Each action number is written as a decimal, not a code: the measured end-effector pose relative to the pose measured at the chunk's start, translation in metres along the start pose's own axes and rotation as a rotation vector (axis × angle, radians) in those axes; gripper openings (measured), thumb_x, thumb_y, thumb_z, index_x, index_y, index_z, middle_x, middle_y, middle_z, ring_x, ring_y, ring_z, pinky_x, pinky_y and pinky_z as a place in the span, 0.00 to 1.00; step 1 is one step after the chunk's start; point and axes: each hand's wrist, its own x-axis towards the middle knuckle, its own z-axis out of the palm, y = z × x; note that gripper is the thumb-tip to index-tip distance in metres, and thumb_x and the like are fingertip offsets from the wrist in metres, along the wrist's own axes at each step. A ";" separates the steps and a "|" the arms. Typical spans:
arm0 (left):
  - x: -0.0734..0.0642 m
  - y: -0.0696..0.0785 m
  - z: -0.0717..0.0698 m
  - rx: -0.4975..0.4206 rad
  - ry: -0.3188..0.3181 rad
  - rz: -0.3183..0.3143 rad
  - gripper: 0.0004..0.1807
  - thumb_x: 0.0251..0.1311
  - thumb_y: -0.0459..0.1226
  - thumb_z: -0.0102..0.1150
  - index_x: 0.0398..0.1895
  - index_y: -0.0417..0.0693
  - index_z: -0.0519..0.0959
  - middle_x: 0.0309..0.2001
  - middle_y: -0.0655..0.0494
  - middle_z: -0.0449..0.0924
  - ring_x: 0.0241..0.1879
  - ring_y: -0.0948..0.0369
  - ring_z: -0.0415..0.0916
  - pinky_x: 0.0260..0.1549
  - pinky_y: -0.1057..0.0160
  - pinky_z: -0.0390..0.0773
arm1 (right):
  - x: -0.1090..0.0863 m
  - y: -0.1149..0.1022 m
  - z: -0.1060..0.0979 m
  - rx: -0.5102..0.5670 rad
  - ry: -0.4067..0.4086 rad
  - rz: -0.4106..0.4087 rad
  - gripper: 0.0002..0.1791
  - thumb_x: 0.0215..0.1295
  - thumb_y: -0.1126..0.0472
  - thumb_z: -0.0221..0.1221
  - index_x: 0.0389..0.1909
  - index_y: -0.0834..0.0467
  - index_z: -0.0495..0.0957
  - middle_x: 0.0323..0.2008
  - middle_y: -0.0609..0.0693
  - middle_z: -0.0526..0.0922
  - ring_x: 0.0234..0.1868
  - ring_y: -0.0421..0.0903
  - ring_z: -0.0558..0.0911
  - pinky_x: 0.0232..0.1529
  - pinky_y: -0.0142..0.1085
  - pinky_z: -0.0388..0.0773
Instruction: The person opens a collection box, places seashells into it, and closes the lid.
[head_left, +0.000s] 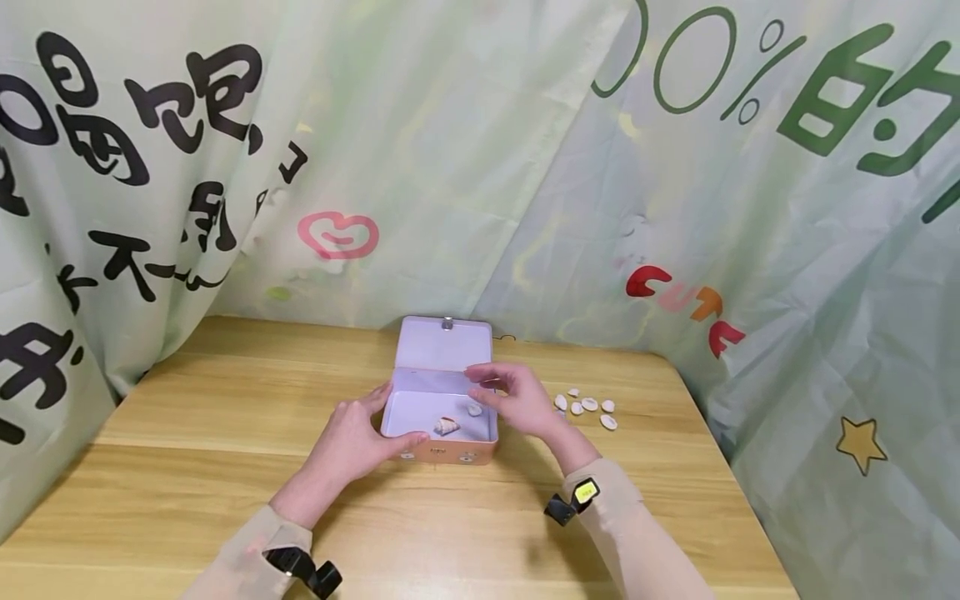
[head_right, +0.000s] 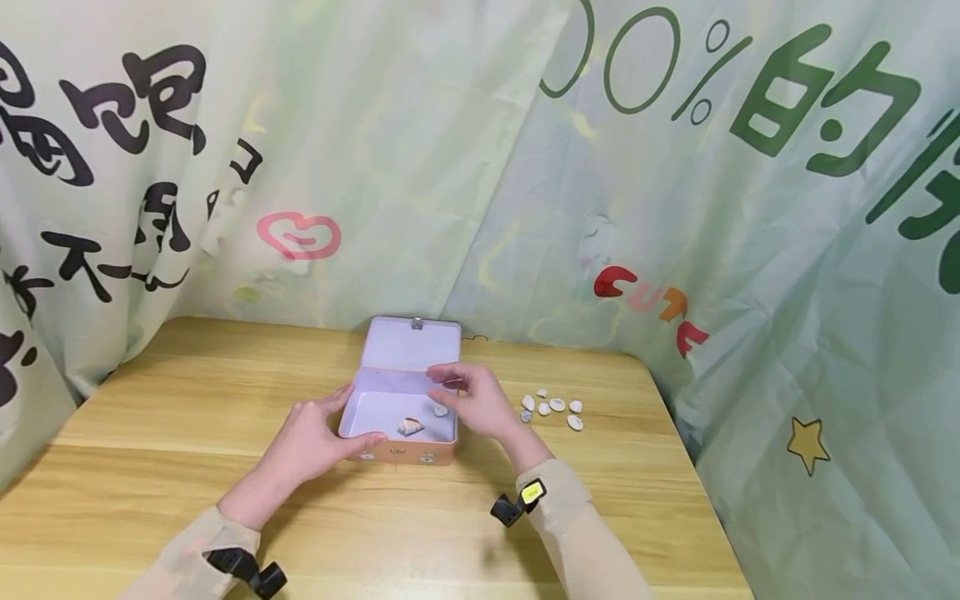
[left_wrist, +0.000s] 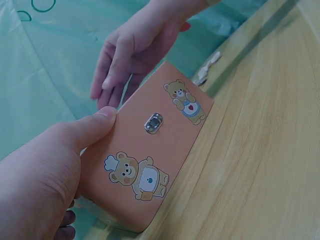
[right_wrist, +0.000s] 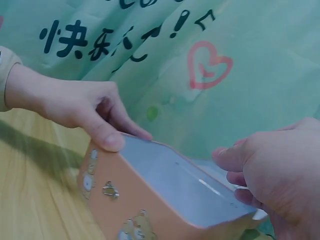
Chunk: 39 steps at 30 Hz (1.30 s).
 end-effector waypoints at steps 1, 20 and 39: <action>0.000 0.000 0.000 0.000 0.000 -0.002 0.61 0.43 0.67 0.81 0.72 0.33 0.73 0.68 0.36 0.75 0.65 0.40 0.75 0.59 0.43 0.79 | -0.002 0.000 -0.004 0.005 0.009 0.008 0.18 0.71 0.68 0.68 0.59 0.70 0.83 0.57 0.64 0.86 0.59 0.61 0.83 0.65 0.53 0.76; 0.000 0.003 -0.001 0.012 -0.018 -0.021 0.63 0.42 0.69 0.80 0.72 0.33 0.72 0.68 0.34 0.73 0.57 0.46 0.80 0.46 0.52 0.80 | -0.043 0.028 -0.076 -0.089 0.141 0.108 0.21 0.73 0.66 0.67 0.64 0.67 0.81 0.58 0.60 0.85 0.57 0.58 0.85 0.57 0.41 0.82; 0.000 0.000 0.001 -0.004 -0.005 0.000 0.63 0.43 0.69 0.80 0.72 0.33 0.72 0.67 0.34 0.73 0.62 0.44 0.78 0.51 0.48 0.82 | -0.060 0.079 -0.097 -0.331 0.135 0.162 0.20 0.69 0.72 0.67 0.59 0.75 0.80 0.54 0.69 0.85 0.53 0.65 0.84 0.55 0.57 0.81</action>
